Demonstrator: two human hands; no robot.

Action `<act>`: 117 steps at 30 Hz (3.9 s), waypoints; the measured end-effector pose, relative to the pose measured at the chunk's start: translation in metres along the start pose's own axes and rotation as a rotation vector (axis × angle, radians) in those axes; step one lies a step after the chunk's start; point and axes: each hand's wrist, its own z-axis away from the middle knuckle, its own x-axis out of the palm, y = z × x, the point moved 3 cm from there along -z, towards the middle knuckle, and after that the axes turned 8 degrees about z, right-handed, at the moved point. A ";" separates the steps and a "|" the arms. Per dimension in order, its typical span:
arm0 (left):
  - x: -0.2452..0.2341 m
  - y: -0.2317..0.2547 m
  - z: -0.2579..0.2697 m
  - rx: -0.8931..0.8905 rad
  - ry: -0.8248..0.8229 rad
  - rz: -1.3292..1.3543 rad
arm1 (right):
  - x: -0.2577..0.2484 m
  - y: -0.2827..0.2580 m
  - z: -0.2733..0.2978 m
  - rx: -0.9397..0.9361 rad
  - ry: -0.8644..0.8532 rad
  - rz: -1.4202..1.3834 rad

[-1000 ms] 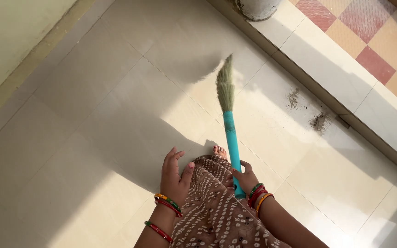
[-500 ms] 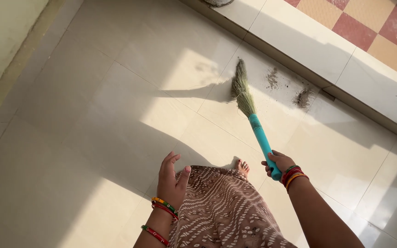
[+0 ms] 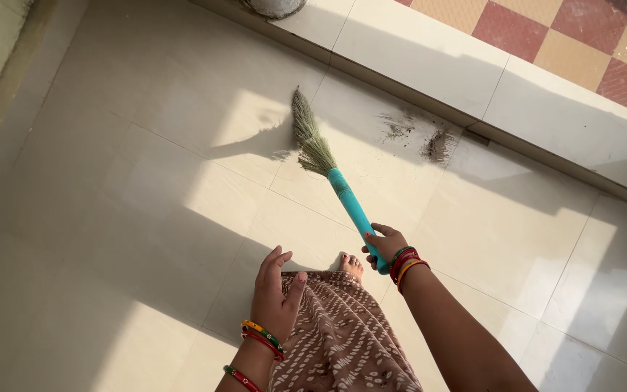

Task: Sweeping a tiled balcony area with a long grass broom.

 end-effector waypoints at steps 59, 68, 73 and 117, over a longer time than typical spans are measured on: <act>0.057 0.040 -0.026 0.148 -0.138 -0.102 | -0.203 0.244 0.060 0.428 0.142 0.419; 0.060 0.052 -0.023 0.144 -0.165 -0.114 | -0.178 0.225 0.094 0.291 0.242 0.515; 0.060 0.062 -0.033 0.193 -0.158 -0.120 | -0.155 0.293 0.086 0.328 0.037 0.590; 0.007 0.100 -0.227 0.309 -0.397 -0.131 | 0.011 0.149 0.015 0.084 0.170 0.583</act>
